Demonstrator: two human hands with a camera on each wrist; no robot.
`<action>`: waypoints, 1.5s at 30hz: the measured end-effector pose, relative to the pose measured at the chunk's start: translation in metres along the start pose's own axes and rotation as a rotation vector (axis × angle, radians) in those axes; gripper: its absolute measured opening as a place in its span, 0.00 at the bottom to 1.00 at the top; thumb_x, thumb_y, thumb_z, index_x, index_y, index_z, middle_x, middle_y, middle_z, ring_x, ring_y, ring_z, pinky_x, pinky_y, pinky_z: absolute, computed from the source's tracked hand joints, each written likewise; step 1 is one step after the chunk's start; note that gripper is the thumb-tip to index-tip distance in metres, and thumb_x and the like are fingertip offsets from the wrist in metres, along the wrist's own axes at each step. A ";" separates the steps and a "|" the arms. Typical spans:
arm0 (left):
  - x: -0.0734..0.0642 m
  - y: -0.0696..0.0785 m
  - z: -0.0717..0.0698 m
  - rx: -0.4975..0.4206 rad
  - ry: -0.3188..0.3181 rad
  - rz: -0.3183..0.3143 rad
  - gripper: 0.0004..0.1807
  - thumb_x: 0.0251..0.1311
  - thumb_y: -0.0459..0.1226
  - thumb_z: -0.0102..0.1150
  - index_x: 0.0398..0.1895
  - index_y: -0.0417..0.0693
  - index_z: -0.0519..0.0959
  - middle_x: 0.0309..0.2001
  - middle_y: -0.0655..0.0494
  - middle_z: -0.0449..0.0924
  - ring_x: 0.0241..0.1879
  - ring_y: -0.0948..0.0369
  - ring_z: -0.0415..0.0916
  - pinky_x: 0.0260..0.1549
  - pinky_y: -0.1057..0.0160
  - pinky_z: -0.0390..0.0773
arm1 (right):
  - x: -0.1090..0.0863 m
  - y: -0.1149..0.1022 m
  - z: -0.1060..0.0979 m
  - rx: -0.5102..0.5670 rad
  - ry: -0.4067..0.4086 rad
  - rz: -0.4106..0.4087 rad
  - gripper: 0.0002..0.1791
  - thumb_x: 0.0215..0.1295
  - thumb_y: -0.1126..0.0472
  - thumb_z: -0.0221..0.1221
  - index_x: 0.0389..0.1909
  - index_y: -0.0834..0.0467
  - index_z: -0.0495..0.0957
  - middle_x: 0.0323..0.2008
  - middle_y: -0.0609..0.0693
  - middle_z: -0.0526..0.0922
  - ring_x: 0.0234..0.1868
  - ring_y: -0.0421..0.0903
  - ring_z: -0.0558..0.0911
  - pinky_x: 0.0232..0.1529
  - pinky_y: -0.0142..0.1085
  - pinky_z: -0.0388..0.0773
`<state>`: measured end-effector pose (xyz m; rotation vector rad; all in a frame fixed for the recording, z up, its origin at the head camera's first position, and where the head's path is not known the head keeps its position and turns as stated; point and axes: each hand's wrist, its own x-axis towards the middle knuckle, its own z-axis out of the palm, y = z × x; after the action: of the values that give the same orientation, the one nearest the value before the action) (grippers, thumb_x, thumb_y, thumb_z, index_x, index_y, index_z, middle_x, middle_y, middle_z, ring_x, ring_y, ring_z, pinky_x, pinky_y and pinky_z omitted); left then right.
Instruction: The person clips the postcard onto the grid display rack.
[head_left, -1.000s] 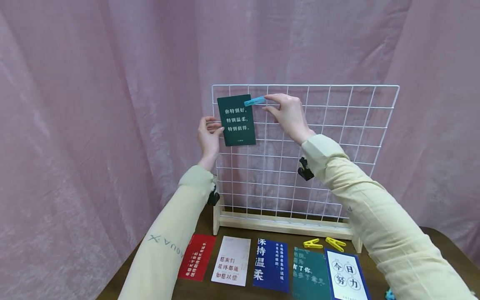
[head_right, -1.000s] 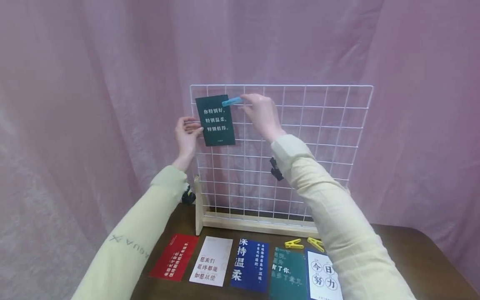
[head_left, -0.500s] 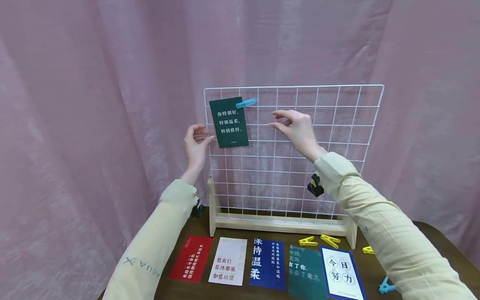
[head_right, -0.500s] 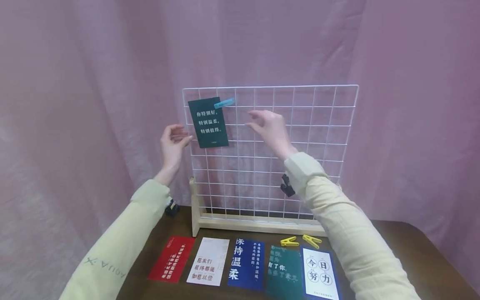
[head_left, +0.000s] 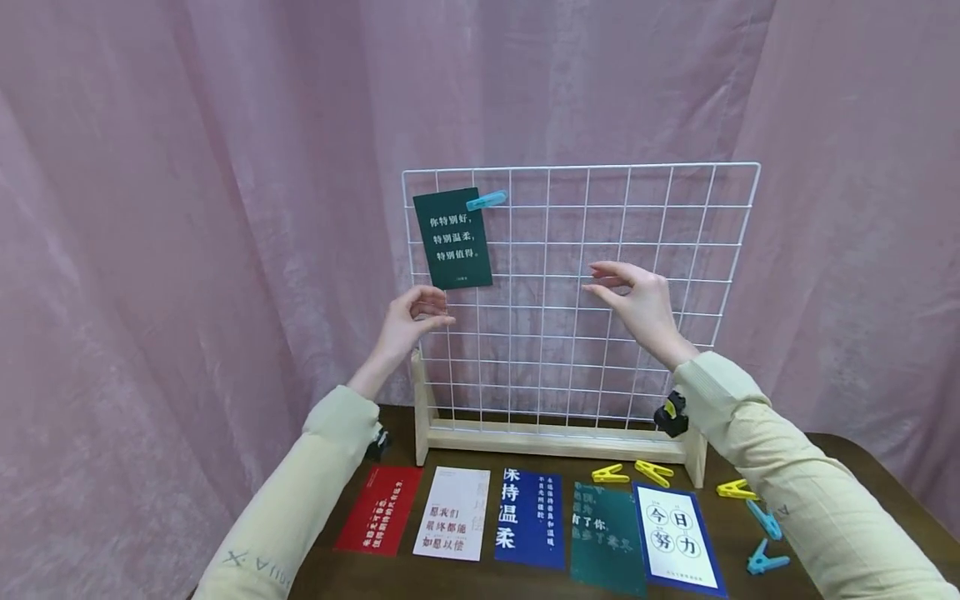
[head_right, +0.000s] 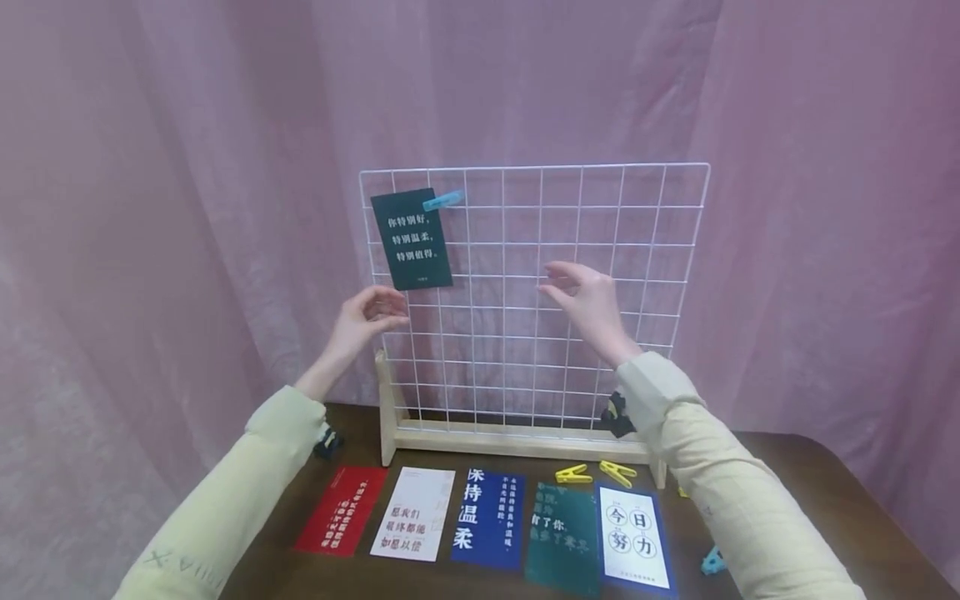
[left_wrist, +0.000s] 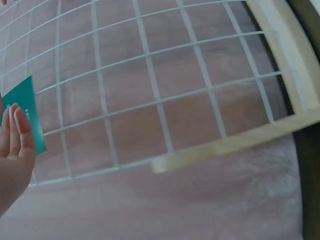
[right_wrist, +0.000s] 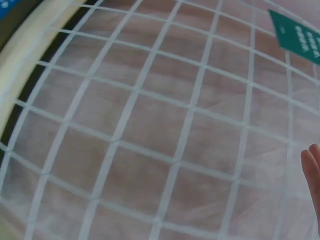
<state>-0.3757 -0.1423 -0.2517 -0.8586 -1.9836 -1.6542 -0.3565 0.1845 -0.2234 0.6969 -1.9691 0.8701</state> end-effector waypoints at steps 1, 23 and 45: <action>-0.003 -0.007 -0.001 0.002 -0.029 -0.001 0.19 0.47 0.23 0.63 0.44 0.26 0.71 0.39 0.35 0.74 0.37 0.48 0.74 0.34 0.66 0.74 | -0.006 0.004 -0.002 -0.002 -0.006 0.015 0.16 0.53 0.65 0.65 0.43 0.64 0.79 0.38 0.55 0.81 0.35 0.48 0.80 0.36 0.40 0.76; -0.089 -0.078 -0.050 0.093 -0.327 -0.182 0.16 0.45 0.22 0.63 0.39 0.27 0.73 0.36 0.35 0.75 0.33 0.54 0.76 0.32 0.64 0.75 | -0.119 0.048 -0.060 -0.112 -0.163 0.160 0.17 0.54 0.69 0.62 0.46 0.61 0.77 0.40 0.54 0.80 0.38 0.40 0.77 0.35 0.21 0.69; -0.195 -0.138 -0.115 0.329 -0.516 -0.412 0.29 0.39 0.29 0.71 0.46 0.31 0.69 0.33 0.44 0.70 0.31 0.50 0.66 0.28 0.63 0.70 | -0.188 0.091 -0.121 -0.186 -0.301 0.251 0.16 0.54 0.66 0.63 0.46 0.60 0.77 0.37 0.53 0.81 0.32 0.29 0.76 0.30 0.19 0.69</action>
<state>-0.3373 -0.3061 -0.4570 -0.8484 -2.8508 -1.3157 -0.2753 0.3612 -0.3661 0.5009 -2.4117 0.7474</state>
